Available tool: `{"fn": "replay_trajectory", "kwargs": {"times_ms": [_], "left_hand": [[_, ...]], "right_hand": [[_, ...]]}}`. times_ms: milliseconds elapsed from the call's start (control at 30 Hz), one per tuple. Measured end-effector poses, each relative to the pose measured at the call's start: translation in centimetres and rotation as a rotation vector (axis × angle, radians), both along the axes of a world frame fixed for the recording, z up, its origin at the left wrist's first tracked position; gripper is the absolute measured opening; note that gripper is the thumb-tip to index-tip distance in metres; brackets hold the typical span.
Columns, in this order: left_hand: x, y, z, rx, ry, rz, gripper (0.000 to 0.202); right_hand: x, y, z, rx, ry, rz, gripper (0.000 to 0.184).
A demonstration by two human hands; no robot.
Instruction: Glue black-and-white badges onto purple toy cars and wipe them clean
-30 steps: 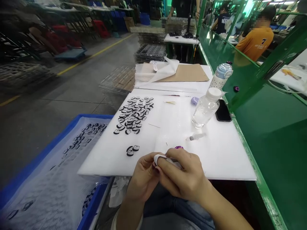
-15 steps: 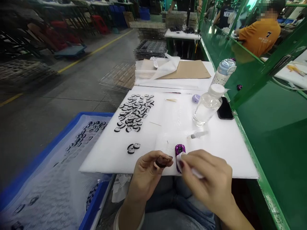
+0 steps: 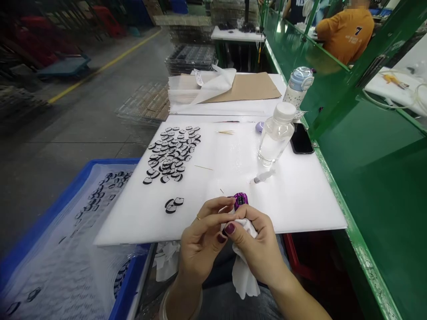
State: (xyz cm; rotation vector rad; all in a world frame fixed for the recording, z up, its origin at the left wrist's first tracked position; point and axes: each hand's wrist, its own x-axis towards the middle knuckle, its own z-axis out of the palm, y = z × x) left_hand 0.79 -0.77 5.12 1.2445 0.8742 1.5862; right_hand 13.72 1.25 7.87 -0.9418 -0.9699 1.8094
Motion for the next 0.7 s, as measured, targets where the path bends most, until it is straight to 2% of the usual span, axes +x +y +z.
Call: {"fn": "replay_trajectory", "kwargs": {"times_ms": [133,267,367,500,567,600,700], "left_hand": [[-0.4,0.2,0.0,-0.031,-0.151,-0.08,0.018],[-0.8,0.5,0.2,-0.17,-0.313,-0.136,0.02],[-0.9,0.7,0.4,-0.21,-0.367,-0.125,0.022],[-1.1,0.4,0.6,-0.198,-0.378,-0.142,0.02],[-1.3,0.2,0.9,-0.173,-0.285,-0.1,0.016],[-1.4,0.1,1.0,-0.145,-0.174,-0.055,0.015],[-1.4,0.0,1.3,0.025,0.336,0.168,0.023]], "right_hand": [[0.0,0.2,0.0,0.095,-0.033,-0.009,0.047],[1.0,0.7,0.4,0.262,-0.105,-0.128,0.05],[2.4,1.1,0.5,0.347,-0.168,-0.226,0.043],[4.1,1.6,0.0,0.427,-0.314,-0.288,0.021],[4.6,1.7,-0.3,0.465,-0.378,-0.308,0.015],[4.8,1.8,-0.4,0.491,-0.406,-0.321,0.013],[5.0,2.2,-0.5,0.556,-0.516,-0.31,0.012]]}}
